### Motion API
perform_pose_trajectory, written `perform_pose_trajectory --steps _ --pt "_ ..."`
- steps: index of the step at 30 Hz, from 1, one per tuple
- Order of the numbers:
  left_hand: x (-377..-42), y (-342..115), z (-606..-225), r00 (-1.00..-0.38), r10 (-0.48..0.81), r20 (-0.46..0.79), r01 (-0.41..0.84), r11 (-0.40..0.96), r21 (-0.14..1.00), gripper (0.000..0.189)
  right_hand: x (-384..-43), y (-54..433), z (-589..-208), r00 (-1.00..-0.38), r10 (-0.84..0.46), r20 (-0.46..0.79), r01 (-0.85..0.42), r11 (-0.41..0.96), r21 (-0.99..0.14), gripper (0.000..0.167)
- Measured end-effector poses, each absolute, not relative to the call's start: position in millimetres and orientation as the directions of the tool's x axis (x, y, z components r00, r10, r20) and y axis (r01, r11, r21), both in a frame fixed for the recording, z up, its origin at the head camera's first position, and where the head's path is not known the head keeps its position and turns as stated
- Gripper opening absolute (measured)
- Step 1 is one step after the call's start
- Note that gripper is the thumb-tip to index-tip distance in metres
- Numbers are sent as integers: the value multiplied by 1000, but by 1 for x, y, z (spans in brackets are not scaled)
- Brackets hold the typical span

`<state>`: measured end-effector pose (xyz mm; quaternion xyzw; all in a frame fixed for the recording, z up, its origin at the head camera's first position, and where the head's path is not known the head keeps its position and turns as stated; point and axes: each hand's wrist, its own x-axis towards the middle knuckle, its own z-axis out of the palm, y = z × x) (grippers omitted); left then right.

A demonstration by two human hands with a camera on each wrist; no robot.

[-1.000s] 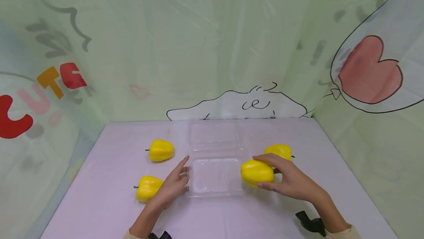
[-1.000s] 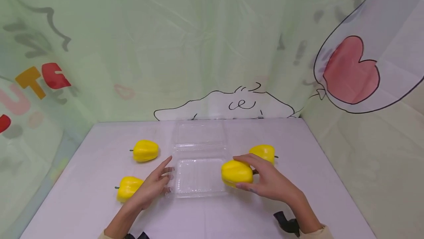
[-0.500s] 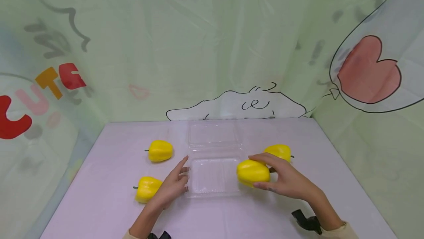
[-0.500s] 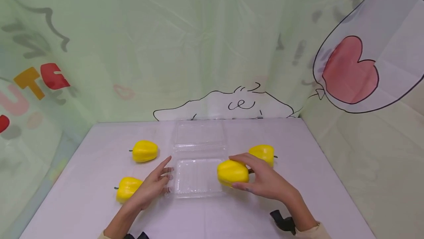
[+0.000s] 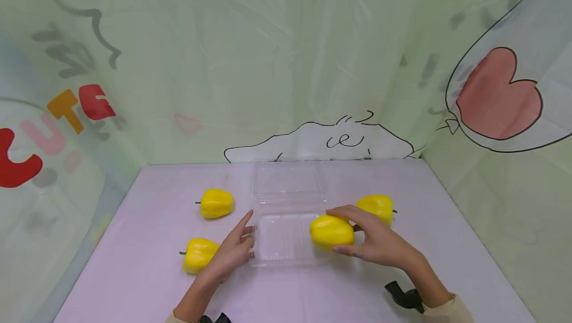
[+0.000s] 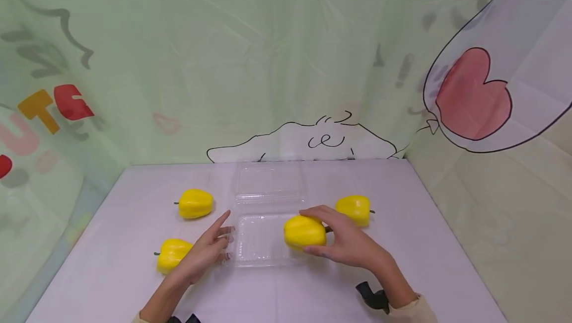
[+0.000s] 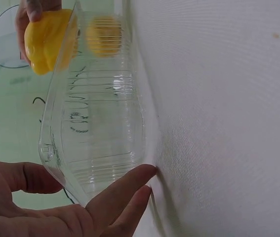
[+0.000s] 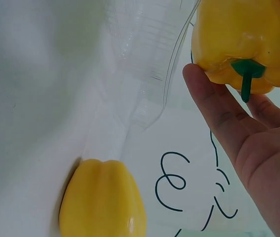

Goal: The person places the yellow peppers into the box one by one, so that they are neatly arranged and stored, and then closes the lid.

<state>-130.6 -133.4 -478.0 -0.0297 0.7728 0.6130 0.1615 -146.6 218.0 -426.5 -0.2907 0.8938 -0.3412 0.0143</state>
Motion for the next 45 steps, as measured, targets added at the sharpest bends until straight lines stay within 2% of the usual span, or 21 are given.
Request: perform_pose_trajectory --steps 21,45 --pt "-131 -132 -481 -952 134 -276 -227 298 927 76 -149 206 -429 -826 -552 116 -488 595 -639 71" --pt "-131 -133 -481 -948 139 -285 -234 297 926 76 -150 196 -437 -800 -593 91 -517 604 -607 70"
